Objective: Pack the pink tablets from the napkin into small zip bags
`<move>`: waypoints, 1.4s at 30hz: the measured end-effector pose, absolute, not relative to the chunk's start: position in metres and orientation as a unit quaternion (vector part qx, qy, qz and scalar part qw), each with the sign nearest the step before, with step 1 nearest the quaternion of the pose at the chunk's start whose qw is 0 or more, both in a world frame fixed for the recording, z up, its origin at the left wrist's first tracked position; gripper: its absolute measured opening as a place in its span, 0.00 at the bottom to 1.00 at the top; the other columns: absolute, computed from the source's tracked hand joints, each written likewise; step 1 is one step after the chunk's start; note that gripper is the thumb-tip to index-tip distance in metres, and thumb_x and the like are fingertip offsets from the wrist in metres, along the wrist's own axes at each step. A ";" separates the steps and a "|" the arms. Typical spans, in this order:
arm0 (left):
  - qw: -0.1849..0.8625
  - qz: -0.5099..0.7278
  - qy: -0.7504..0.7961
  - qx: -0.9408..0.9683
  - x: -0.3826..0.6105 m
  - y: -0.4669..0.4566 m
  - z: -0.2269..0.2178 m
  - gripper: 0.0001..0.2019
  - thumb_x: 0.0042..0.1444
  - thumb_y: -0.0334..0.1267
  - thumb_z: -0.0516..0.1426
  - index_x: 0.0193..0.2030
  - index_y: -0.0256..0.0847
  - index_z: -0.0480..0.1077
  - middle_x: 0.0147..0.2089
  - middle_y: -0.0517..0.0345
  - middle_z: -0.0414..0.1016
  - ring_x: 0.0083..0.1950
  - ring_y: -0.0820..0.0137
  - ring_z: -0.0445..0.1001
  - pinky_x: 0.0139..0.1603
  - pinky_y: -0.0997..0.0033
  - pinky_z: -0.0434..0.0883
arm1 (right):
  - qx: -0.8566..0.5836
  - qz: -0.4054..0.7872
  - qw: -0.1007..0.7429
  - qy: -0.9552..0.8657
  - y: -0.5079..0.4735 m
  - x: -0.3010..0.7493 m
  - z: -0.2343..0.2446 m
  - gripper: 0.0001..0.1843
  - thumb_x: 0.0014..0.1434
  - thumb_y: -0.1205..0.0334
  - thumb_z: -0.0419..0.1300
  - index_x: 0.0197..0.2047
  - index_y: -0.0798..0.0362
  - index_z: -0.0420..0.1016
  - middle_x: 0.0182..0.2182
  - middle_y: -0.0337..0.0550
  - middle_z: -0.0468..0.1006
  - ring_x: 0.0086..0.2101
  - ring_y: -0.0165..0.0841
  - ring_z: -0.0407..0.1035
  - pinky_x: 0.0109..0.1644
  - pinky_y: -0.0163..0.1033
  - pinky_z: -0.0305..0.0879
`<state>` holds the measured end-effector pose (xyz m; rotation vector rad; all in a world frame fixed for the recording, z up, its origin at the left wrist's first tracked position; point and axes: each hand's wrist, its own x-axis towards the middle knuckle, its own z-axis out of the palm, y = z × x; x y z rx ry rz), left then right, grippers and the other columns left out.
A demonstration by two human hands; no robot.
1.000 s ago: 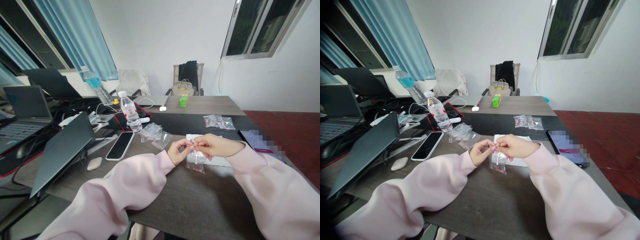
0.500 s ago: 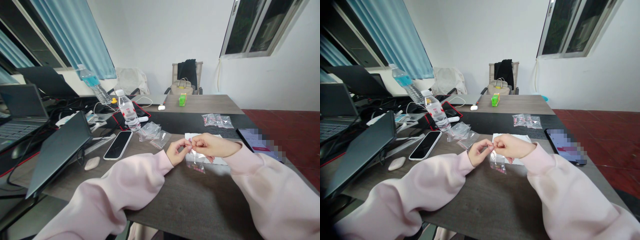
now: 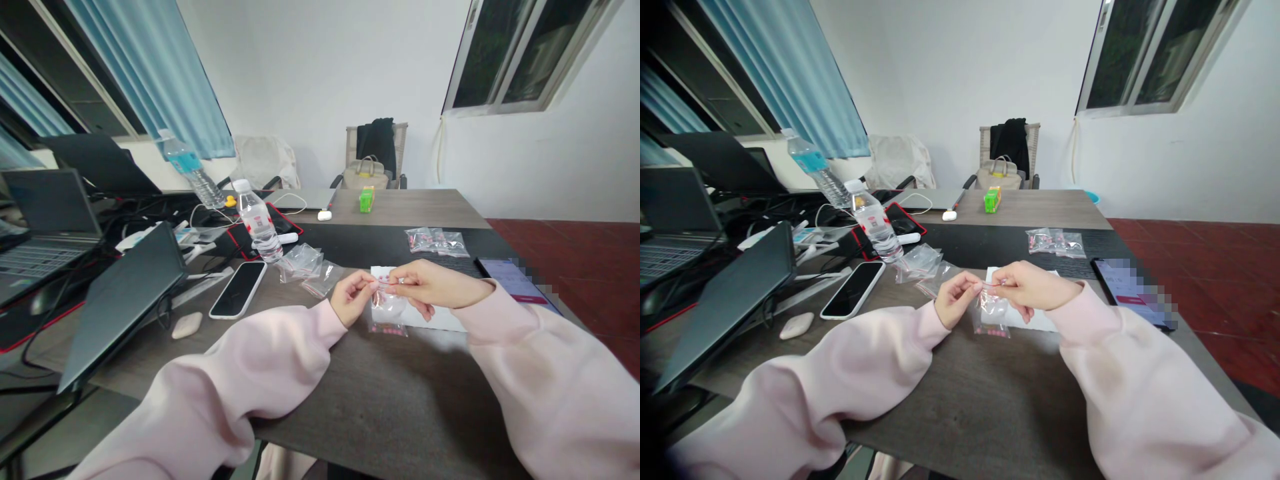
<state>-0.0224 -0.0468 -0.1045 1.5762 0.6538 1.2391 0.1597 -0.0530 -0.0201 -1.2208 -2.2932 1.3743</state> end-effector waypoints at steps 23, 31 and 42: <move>0.501 0.483 0.261 0.669 -0.024 -0.053 -0.103 0.18 0.57 0.53 0.55 0.33 0.38 0.63 0.22 0.61 0.70 0.24 0.75 0.70 0.30 0.74 0.67 | -0.379 0.359 0.169 -0.836 -0.056 0.152 -0.022 0.19 0.61 0.49 0.49 0.31 0.56 0.69 0.15 0.30 0.58 0.18 0.24 0.50 0.22 0.32 0.45; 0.483 0.486 0.263 0.680 -0.024 -0.053 -0.104 0.18 0.57 0.53 0.54 0.34 0.38 0.63 0.22 0.61 0.71 0.24 0.75 0.70 0.29 0.75 0.67 | -0.382 0.346 0.173 -0.839 -0.057 0.150 -0.023 0.15 0.61 0.53 0.49 0.30 0.55 0.67 0.14 0.30 0.59 0.17 0.23 0.50 0.23 0.31 0.46; 0.403 0.484 0.288 0.721 -0.025 -0.055 -0.104 0.15 0.60 0.49 0.51 0.34 0.38 0.65 0.22 0.60 0.72 0.24 0.75 0.72 0.29 0.75 0.68 | -0.397 0.368 0.159 -0.825 -0.057 0.149 -0.024 0.14 0.61 0.53 0.49 0.30 0.53 0.65 0.13 0.29 0.59 0.14 0.24 0.54 0.19 0.30 0.49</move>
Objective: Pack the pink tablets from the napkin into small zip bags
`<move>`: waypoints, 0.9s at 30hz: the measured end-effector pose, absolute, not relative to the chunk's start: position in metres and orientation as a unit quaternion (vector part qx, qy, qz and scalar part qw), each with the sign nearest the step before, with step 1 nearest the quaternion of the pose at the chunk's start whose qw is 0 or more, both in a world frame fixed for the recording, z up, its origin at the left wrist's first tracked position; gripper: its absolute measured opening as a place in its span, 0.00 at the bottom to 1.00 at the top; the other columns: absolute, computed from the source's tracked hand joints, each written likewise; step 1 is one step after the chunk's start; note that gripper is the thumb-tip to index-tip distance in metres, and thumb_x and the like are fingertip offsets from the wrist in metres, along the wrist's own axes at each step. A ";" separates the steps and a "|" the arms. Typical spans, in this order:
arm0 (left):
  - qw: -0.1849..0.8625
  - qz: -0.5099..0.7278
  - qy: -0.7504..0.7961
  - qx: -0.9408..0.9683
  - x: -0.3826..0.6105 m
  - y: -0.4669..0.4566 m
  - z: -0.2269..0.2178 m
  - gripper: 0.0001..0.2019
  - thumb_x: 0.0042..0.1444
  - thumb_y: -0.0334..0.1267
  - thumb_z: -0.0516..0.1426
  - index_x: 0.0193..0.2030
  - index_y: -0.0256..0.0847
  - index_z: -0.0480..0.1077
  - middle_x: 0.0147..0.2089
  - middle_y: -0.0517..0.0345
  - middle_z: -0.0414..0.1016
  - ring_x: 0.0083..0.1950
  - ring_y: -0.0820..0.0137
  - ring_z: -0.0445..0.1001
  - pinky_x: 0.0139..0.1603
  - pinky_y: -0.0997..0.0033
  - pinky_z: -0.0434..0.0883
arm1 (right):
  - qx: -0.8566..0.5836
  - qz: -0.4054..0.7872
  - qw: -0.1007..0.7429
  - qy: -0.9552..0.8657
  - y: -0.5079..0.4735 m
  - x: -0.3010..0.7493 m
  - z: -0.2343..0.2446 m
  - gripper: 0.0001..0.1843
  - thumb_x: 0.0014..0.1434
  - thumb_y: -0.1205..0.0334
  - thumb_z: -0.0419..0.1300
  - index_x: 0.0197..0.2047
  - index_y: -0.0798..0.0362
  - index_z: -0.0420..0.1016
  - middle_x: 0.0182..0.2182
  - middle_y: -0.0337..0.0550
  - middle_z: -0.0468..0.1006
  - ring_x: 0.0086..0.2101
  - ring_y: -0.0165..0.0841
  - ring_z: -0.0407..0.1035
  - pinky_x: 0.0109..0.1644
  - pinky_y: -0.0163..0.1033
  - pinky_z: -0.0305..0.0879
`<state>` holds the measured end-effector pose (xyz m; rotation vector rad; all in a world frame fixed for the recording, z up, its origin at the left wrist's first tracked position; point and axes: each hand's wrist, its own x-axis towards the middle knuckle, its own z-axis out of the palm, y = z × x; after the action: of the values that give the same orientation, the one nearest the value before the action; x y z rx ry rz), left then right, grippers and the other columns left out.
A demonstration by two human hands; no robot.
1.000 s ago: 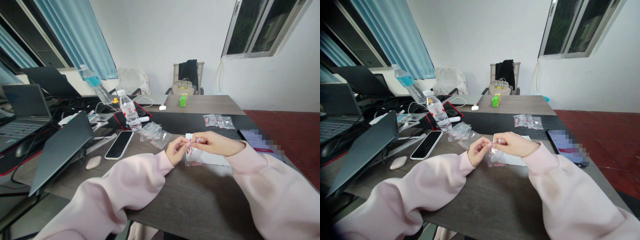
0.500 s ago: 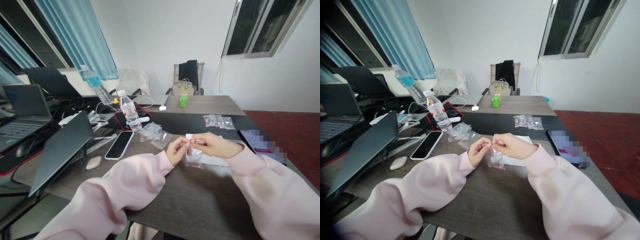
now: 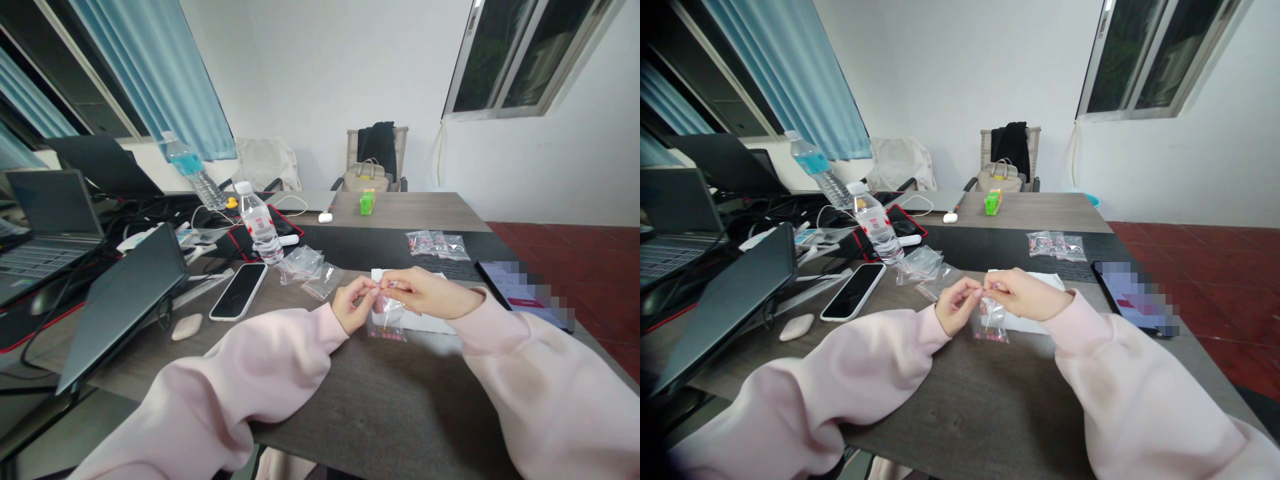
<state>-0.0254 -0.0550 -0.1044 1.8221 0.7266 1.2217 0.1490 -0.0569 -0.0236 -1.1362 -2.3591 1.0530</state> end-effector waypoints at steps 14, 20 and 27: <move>0.460 0.503 0.293 0.671 -0.024 -0.053 -0.107 0.17 0.60 0.54 0.50 0.37 0.39 0.61 0.24 0.61 0.72 0.26 0.73 0.72 0.32 0.72 0.69 | -0.400 0.361 0.177 -0.824 -0.055 0.149 -0.026 0.15 0.61 0.56 0.49 0.31 0.55 0.69 0.14 0.32 0.62 0.14 0.23 0.57 0.18 0.29 0.51; 0.456 0.523 0.309 0.650 -0.022 -0.048 -0.109 0.18 0.58 0.55 0.52 0.32 0.40 0.61 0.25 0.61 0.72 0.26 0.73 0.72 0.31 0.73 0.70 | -0.413 0.366 0.198 -0.810 -0.052 0.150 -0.028 0.15 0.60 0.55 0.51 0.31 0.56 0.71 0.15 0.32 0.64 0.13 0.22 0.56 0.17 0.28 0.49; 0.394 0.539 0.328 0.668 -0.025 -0.049 -0.109 0.17 0.59 0.51 0.52 0.29 0.39 0.61 0.23 0.62 0.70 0.25 0.75 0.69 0.29 0.75 0.66 | -0.428 0.419 0.165 -0.784 -0.051 0.153 -0.027 0.17 0.60 0.52 0.51 0.39 0.57 0.72 0.13 0.32 0.66 0.12 0.23 0.57 0.15 0.28 0.50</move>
<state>-0.0253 -0.0489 -0.1094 1.6942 0.8327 1.3678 0.1534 -0.0507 -0.0273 -1.2196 -2.2336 1.1938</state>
